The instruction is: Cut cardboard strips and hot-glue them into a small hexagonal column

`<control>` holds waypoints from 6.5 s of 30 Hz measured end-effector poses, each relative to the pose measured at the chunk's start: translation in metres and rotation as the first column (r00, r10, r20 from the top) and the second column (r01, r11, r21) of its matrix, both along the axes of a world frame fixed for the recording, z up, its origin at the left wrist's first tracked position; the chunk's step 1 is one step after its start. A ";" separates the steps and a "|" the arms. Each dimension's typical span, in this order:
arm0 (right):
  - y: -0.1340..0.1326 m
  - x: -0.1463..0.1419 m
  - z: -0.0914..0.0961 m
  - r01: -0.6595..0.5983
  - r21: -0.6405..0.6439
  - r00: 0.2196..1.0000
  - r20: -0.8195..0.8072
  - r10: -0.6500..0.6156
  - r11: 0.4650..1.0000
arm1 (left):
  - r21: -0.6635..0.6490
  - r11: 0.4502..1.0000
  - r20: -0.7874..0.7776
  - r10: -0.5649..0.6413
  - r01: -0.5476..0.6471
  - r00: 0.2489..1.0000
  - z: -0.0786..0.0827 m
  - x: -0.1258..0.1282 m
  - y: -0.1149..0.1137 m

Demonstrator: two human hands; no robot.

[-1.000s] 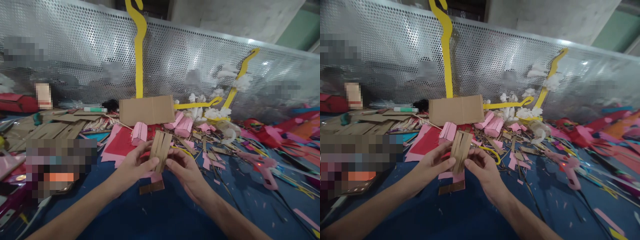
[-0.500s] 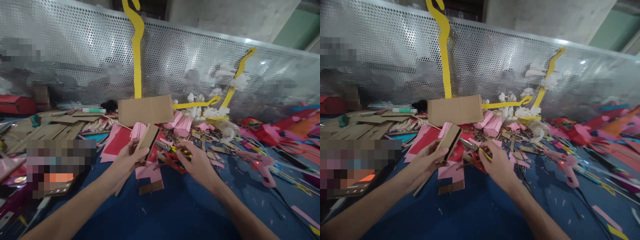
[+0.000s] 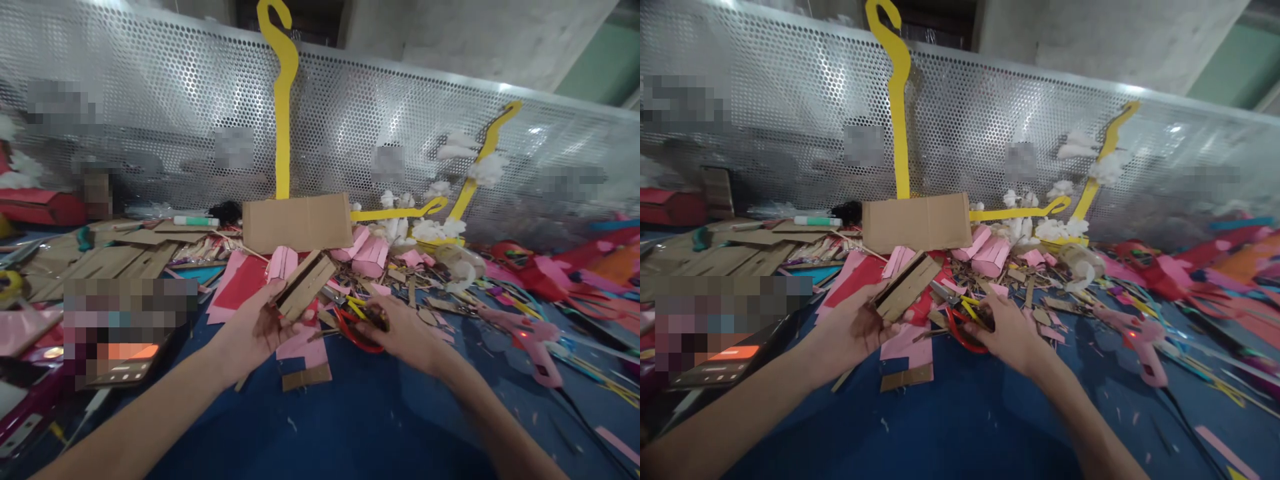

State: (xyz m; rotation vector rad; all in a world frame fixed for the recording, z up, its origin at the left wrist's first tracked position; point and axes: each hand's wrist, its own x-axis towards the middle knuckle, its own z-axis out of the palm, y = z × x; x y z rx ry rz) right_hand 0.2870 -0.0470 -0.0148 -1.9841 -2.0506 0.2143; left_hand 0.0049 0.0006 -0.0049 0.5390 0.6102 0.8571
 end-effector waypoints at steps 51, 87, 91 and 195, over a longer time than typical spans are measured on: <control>-0.003 -0.005 0.005 0.008 0.314 0.704 -0.676 0.217 0.949 | 0.068 0.993 0.030 0.096 -0.098 0.995 0.008 -0.006 -0.001; 0.005 0.001 -0.017 0.049 0.501 0.922 -0.355 0.154 0.864 | 0.397 0.911 0.052 0.096 -0.109 0.994 0.013 -0.001 -0.011; 0.006 0.005 -0.024 0.050 0.490 0.904 -0.392 0.169 0.870 | 0.376 0.922 0.101 0.061 -0.095 0.993 0.013 -0.002 -0.011; 0.002 -0.006 -0.015 0.039 0.474 0.941 -0.313 0.127 0.880 | 0.512 0.820 -0.053 0.327 -0.256 0.943 0.006 -0.006 -0.006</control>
